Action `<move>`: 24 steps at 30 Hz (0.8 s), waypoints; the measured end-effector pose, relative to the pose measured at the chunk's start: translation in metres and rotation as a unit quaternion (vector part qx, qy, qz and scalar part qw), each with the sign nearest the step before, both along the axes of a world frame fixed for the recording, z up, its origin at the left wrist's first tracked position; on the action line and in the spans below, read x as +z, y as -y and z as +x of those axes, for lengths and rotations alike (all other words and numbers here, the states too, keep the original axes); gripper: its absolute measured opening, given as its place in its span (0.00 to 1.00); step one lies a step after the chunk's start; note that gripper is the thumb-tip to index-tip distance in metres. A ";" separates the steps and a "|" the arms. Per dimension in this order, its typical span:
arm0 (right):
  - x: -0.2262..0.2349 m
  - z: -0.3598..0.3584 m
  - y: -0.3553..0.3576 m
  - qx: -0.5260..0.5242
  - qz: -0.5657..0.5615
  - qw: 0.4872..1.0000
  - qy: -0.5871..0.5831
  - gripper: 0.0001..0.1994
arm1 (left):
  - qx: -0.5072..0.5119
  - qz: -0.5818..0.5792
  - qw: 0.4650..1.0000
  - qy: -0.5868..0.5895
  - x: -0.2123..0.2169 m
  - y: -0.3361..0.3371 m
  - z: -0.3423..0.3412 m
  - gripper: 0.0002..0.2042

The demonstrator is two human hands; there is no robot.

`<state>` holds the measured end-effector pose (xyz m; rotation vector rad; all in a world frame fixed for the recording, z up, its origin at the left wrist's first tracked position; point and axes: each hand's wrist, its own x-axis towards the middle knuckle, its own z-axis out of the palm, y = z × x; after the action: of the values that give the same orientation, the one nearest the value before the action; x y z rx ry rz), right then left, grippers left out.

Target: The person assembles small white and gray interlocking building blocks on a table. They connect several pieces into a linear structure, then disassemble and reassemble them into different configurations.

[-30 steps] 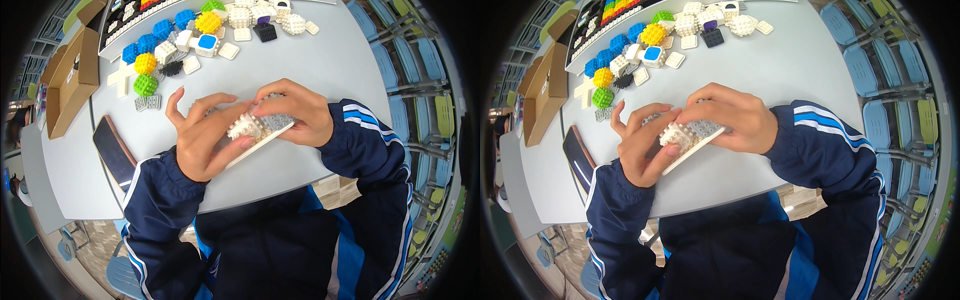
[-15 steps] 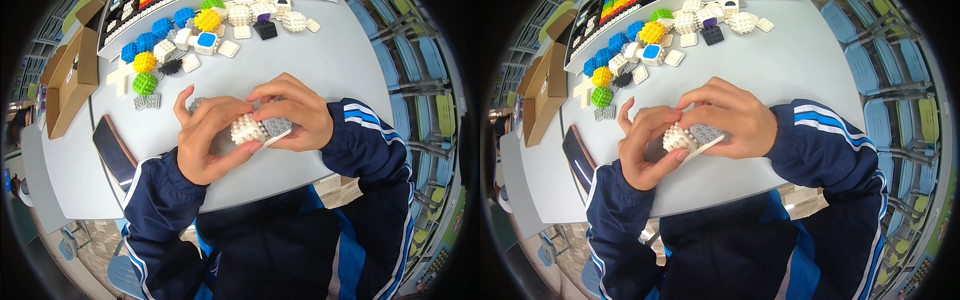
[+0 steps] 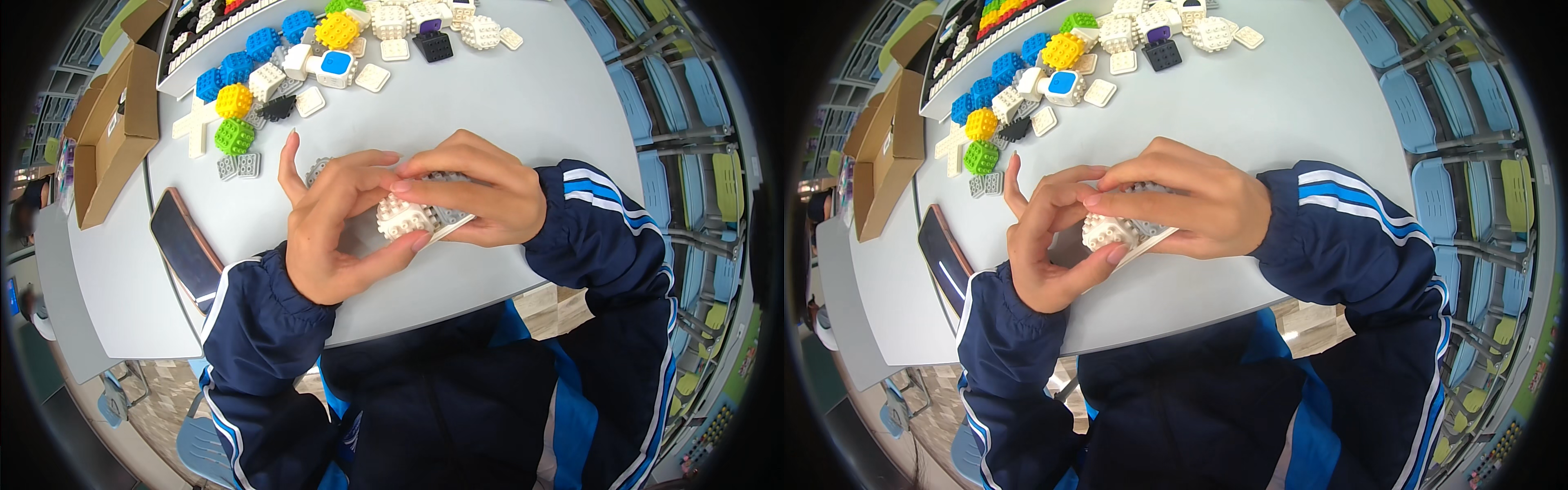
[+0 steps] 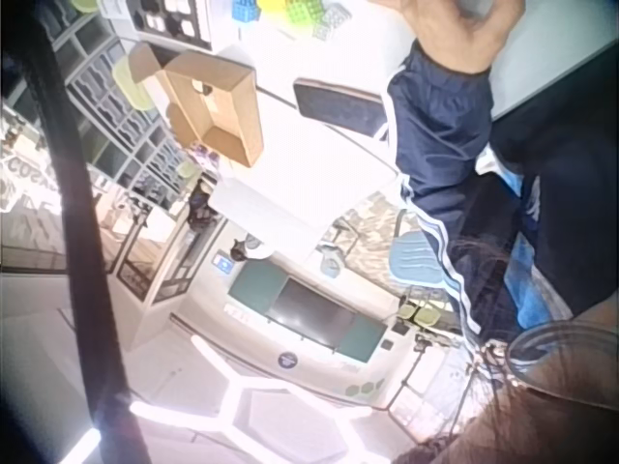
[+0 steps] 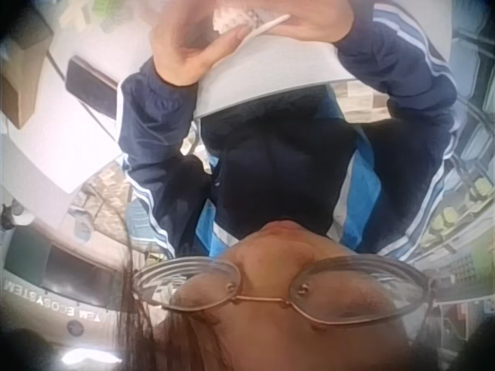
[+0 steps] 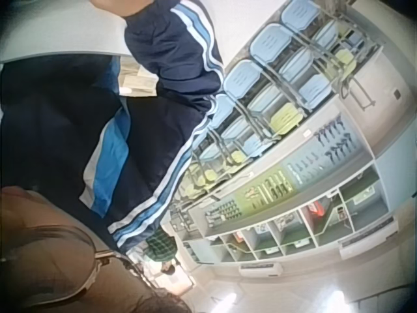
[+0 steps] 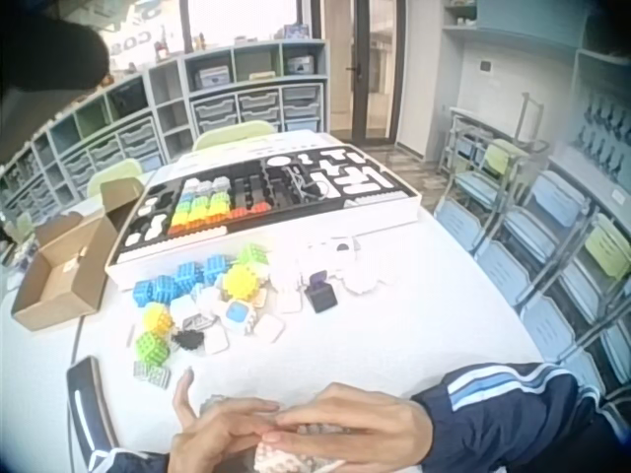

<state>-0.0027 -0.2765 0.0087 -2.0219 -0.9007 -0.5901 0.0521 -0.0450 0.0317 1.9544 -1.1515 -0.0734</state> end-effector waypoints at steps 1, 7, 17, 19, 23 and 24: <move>0.000 0.000 0.000 0.002 0.001 1.000 0.000 0.27 | -0.001 0.000 1.000 0.001 0.000 0.000 0.000 0.23; 0.002 0.000 0.002 0.014 0.003 1.000 0.017 0.28 | -0.003 0.000 1.000 0.008 0.001 -0.001 0.000 0.22; 0.003 -0.001 0.004 0.022 -0.002 1.000 0.020 0.30 | -0.005 -0.004 1.000 0.022 0.002 -0.002 0.001 0.21; 0.004 -0.001 0.003 0.028 0.006 0.999 0.019 0.31 | 0.004 0.006 1.000 0.023 0.002 -0.002 0.001 0.20; 0.007 -0.002 0.002 0.034 0.005 0.999 0.016 0.31 | 0.003 0.000 1.000 -0.009 0.001 -0.002 0.000 0.20; 0.007 -0.002 0.002 0.033 0.003 0.999 0.013 0.31 | 0.000 0.003 1.000 -0.007 0.001 -0.002 0.000 0.20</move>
<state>-0.0045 -0.2787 0.0159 -1.9752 -0.9766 -0.5832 0.0521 -0.0431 0.0330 1.9565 -1.1437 -0.0898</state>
